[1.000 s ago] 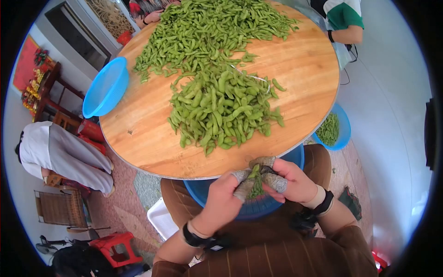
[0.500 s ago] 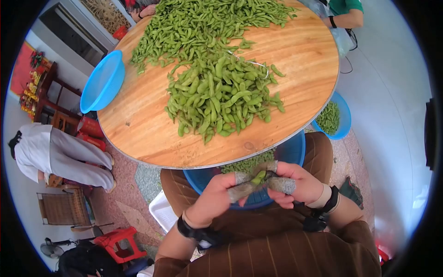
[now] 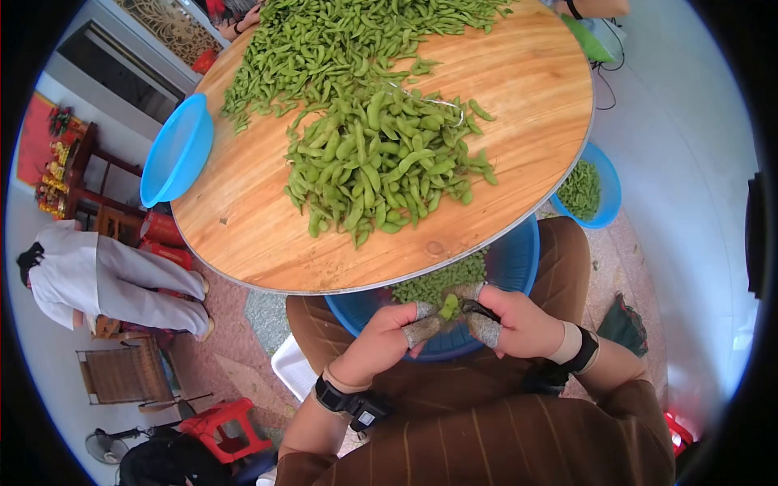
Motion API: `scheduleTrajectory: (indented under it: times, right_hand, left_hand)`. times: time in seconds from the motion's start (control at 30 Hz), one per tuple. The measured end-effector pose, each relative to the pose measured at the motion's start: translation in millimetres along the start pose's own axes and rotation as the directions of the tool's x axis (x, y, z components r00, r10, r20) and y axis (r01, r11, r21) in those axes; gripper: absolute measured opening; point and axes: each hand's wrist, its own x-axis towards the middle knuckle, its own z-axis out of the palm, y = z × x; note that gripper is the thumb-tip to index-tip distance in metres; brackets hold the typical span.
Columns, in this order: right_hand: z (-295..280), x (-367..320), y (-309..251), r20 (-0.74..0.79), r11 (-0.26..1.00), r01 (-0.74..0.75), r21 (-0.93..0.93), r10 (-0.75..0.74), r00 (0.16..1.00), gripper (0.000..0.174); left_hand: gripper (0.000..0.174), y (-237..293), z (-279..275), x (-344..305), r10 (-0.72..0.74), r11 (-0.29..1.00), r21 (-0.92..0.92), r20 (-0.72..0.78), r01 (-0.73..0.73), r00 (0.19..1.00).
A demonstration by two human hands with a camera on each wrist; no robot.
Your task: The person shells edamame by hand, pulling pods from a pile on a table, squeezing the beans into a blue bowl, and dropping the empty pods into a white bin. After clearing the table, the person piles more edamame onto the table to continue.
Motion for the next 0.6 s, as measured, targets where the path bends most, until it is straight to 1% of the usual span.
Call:
scheduleTrajectory:
  times: [0.03,0.07,0.1,0.13,0.17,0.2,0.23,0.27,0.3,0.33,0.37,0.4,0.43,0.47,0.5,0.53,0.57,0.6]
  right_hand:
    - [1,6,14,-0.063,0.947,0.247,-0.207,-0.265,0.962,0.035]
    - [1,9,24,-0.067,0.793,0.447,-0.414,-0.517,0.854,0.036]
    - [0,11,28,-0.068,0.793,0.446,-0.414,-0.516,0.854,0.036]
    - [0,12,31,-0.063,0.758,0.455,-0.468,-0.542,0.838,0.037]
    - [0,12,33,-0.056,0.719,0.46,-0.521,-0.567,0.822,0.037]
    - [-3,9,25,-0.056,0.719,0.46,-0.521,-0.566,0.823,0.037]
    - [-8,4,10,-0.015,0.934,0.277,-0.226,-0.288,0.958,0.037]
    - [-10,1,0,0.118,0.998,0.0,0.066,-0.008,0.993,0.037]
    - [-7,-1,-2,0.12,0.998,-0.003,0.065,-0.005,0.993,0.037]
    - [-3,-2,-4,0.252,0.909,-0.096,0.405,-0.01,0.968,0.037]
    - [0,-2,-5,0.368,0.7,-0.222,0.679,-0.062,0.928,0.037]
    - [1,1,-4,0.4,0.695,-0.256,0.672,-0.05,0.915,0.038]
    - [2,4,-5,0.399,0.694,-0.256,0.673,-0.05,0.916,0.038]
    - [1,7,-5,0.31,0.717,-0.224,0.66,0.011,0.951,0.036]
    - [0,10,-6,0.215,0.742,-0.194,0.642,0.068,0.974,0.035]
    - [-2,14,-7,0.134,0.811,-0.158,0.562,0.1,0.986,0.031]
    - [-1,16,-3,0.134,0.811,-0.159,0.563,0.101,0.986,0.031]
    - [0,19,1,0.11,0.863,-0.152,0.482,0.112,0.988,0.03]
  left_hand:
    - [0.019,4,1,-1,-0.003,1.0,0.0,0.0,0.003,1.0]
    - [0.019,10,4,-2,0.015,0.998,0.055,-0.009,-0.015,1.0]
    - [0.019,13,6,-2,0.036,0.993,0.109,-0.018,-0.034,0.999]
    - [0.019,8,5,0,0.036,0.993,0.109,-0.017,-0.034,0.999]
    - [0.019,-3,3,2,0.227,0.94,0.267,-0.024,-0.212,0.974]
    - [0.019,-9,2,4,0.407,0.831,0.416,0.0,-0.37,0.913]
    - [0.019,-5,-1,2,0.407,0.831,0.415,-0.001,-0.37,0.913]
    - [0.019,3,-6,-1,0.209,0.952,0.218,0.057,-0.217,0.976]
    - [0.02,6,-9,-3,0.019,0.999,0.024,0.154,-0.023,0.988]
    - [0.02,-2,-6,0,0.02,0.999,0.021,0.152,-0.024,0.988]
    - [0.021,-15,-1,6,0.122,0.905,-0.424,0.325,0.03,0.938]
    - [0.025,-22,3,8,0.285,0.626,-0.761,0.424,0.167,0.86]
    - [0.025,-25,1,9,0.284,0.626,-0.761,0.425,0.17,0.859]
    - [0.024,-24,0,10,0.207,0.727,-0.684,0.294,0.055,0.933]
    - [0.024,-23,-1,12,0.15,0.817,-0.574,0.142,-0.042,0.979]
    - [0.024,-20,0,13,0.15,0.817,-0.575,0.144,-0.041,0.978]
    - [0.024,-15,2,13,0.253,0.952,-0.175,-0.004,-0.25,0.967]
    - [0.025,-10,5,11,0.4,0.89,0.278,-0.094,-0.362,0.912]
